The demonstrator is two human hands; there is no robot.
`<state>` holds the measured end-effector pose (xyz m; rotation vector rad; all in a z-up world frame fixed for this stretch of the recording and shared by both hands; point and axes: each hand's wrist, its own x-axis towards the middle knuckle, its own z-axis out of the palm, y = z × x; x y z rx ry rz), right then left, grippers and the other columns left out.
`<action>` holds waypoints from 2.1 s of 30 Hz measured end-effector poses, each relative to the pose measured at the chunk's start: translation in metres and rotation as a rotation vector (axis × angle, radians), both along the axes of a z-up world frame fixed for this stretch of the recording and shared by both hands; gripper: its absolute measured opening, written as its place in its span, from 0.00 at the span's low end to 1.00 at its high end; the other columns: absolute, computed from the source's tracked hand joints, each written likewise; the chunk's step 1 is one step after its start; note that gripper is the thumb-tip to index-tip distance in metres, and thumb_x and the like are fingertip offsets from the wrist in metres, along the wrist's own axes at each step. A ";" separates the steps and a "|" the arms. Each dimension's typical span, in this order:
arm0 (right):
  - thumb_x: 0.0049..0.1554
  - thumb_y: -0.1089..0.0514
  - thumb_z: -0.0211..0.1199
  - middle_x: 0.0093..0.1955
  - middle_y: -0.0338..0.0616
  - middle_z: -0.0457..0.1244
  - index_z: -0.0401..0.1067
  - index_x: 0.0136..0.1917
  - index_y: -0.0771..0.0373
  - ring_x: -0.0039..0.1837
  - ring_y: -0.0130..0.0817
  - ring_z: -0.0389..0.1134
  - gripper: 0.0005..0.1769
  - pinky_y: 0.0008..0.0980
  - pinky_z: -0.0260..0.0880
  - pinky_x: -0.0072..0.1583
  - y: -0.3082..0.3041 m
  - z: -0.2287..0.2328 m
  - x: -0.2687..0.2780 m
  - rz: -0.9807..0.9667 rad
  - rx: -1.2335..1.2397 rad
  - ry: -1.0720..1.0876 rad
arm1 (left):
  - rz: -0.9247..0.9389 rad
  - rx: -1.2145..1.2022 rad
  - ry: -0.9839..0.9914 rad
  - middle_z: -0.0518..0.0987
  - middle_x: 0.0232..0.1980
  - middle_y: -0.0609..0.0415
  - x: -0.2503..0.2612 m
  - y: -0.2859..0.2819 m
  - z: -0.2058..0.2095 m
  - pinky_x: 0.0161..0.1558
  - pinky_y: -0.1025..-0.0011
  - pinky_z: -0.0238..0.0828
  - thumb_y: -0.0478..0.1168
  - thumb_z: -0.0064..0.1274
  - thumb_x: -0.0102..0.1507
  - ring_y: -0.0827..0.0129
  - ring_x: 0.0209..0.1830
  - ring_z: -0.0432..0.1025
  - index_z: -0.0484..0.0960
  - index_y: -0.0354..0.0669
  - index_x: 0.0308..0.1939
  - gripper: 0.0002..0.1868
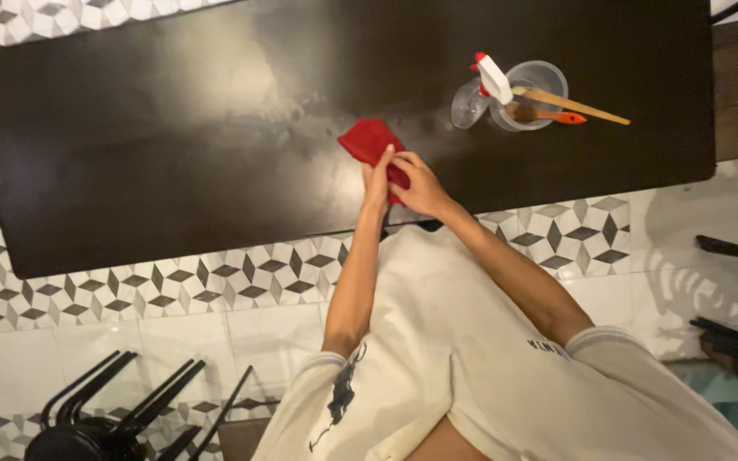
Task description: The person wipes a black tabletop with a red cloth, moving methodically across the surface. A spray bottle and a container with a brush are visible on the table but are not used during the clip.
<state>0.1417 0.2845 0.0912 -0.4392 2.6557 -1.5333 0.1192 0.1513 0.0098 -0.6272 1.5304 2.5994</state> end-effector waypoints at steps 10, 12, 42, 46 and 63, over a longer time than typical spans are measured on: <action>0.55 0.49 0.77 0.59 0.45 0.69 0.76 0.58 0.59 0.61 0.37 0.72 0.22 0.36 0.73 0.59 0.150 0.017 -0.023 -0.457 0.064 -0.130 | 0.021 -0.167 -0.089 0.83 0.54 0.49 -0.013 -0.018 -0.038 0.59 0.63 0.72 0.32 0.56 0.60 0.61 0.52 0.77 0.78 0.34 0.58 0.21; 0.53 0.51 0.79 0.61 0.49 0.66 0.71 0.63 0.61 0.63 0.39 0.70 0.29 0.37 0.73 0.59 0.165 0.017 -0.042 -0.484 0.000 0.005 | -0.012 -0.158 -0.099 0.83 0.52 0.48 -0.029 -0.019 -0.032 0.59 0.64 0.72 0.30 0.55 0.58 0.61 0.52 0.77 0.78 0.33 0.58 0.23; 0.55 0.66 0.73 0.66 0.50 0.67 0.65 0.73 0.66 0.67 0.46 0.69 0.35 0.41 0.66 0.71 0.154 0.072 -0.039 -0.262 -0.109 0.448 | -0.477 -1.845 -0.030 0.51 0.83 0.47 -0.014 0.016 -0.004 0.67 0.29 0.54 0.63 0.58 0.61 0.52 0.82 0.48 0.53 0.48 0.80 0.50; 0.54 0.66 0.72 0.67 0.51 0.66 0.66 0.70 0.67 0.66 0.45 0.69 0.33 0.38 0.69 0.67 0.167 0.086 -0.015 -0.308 -0.156 0.331 | -0.475 -1.876 -0.058 0.55 0.80 0.44 -0.027 0.017 -0.019 0.64 0.29 0.58 0.51 0.52 0.65 0.50 0.79 0.51 0.58 0.44 0.77 0.39; 0.56 0.75 0.62 0.66 0.50 0.63 0.61 0.72 0.69 0.54 0.28 0.72 0.32 0.30 0.75 0.59 0.170 0.131 0.005 -0.264 -0.316 0.242 | -0.225 -1.405 0.023 0.81 0.59 0.41 -0.076 -0.030 -0.023 0.67 0.55 0.71 0.35 0.47 0.71 0.47 0.64 0.73 0.79 0.38 0.58 0.13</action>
